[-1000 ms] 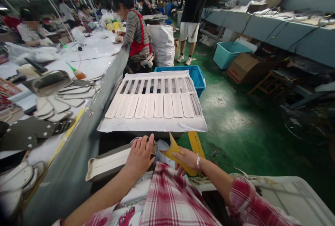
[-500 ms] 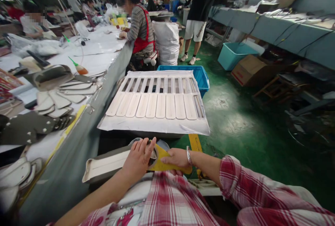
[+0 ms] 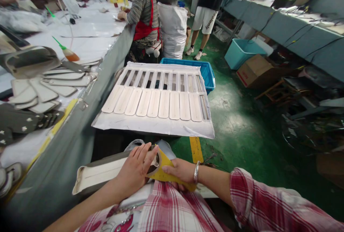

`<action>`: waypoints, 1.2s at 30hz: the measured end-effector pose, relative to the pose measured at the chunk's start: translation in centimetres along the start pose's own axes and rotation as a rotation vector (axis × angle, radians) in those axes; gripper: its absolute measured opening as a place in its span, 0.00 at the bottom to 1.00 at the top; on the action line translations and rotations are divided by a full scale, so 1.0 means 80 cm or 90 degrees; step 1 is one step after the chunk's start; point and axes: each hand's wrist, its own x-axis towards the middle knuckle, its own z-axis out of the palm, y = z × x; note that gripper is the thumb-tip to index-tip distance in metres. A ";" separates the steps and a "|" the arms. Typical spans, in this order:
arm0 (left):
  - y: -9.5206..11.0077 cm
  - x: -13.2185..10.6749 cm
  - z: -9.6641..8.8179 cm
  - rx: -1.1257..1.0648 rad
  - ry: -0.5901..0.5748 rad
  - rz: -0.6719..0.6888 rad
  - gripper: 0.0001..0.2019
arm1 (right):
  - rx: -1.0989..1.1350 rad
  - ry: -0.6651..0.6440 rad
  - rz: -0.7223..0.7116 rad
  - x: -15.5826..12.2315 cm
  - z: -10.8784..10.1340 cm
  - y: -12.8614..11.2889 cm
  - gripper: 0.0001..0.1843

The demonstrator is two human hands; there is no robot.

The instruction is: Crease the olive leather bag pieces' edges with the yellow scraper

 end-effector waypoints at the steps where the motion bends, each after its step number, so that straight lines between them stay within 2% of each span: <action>1: -0.002 0.000 0.000 -0.015 -0.005 0.002 0.40 | 0.011 0.011 0.004 0.001 0.002 0.001 0.25; 3: -0.005 0.000 0.000 -0.040 -0.010 0.004 0.47 | 0.025 0.024 0.020 0.002 0.004 0.003 0.27; 5: -0.006 0.001 0.002 -0.052 -0.007 0.002 0.50 | 0.031 0.022 0.037 0.006 0.004 0.006 0.27; 11: -0.009 0.006 0.008 -0.054 -0.004 -0.007 0.46 | 0.042 0.056 0.010 0.019 0.002 0.023 0.24; 16: -0.014 0.008 0.010 -0.062 -0.004 0.008 0.45 | -0.036 0.073 -0.010 0.018 -0.002 0.012 0.26; 20: -0.017 0.009 0.011 -0.055 0.008 0.021 0.43 | -0.036 0.044 -0.057 0.016 -0.007 -0.009 0.27; 25: -0.019 0.013 0.012 -0.040 0.011 0.031 0.42 | -0.042 -0.008 -0.055 0.019 -0.018 -0.022 0.28; 32: -0.016 0.017 0.015 -0.042 -0.002 0.018 0.40 | -0.037 -0.089 -0.019 0.031 -0.038 -0.016 0.29; 36: -0.015 0.016 0.015 -0.044 0.009 0.022 0.41 | -0.045 -0.044 -0.072 0.029 -0.029 -0.006 0.28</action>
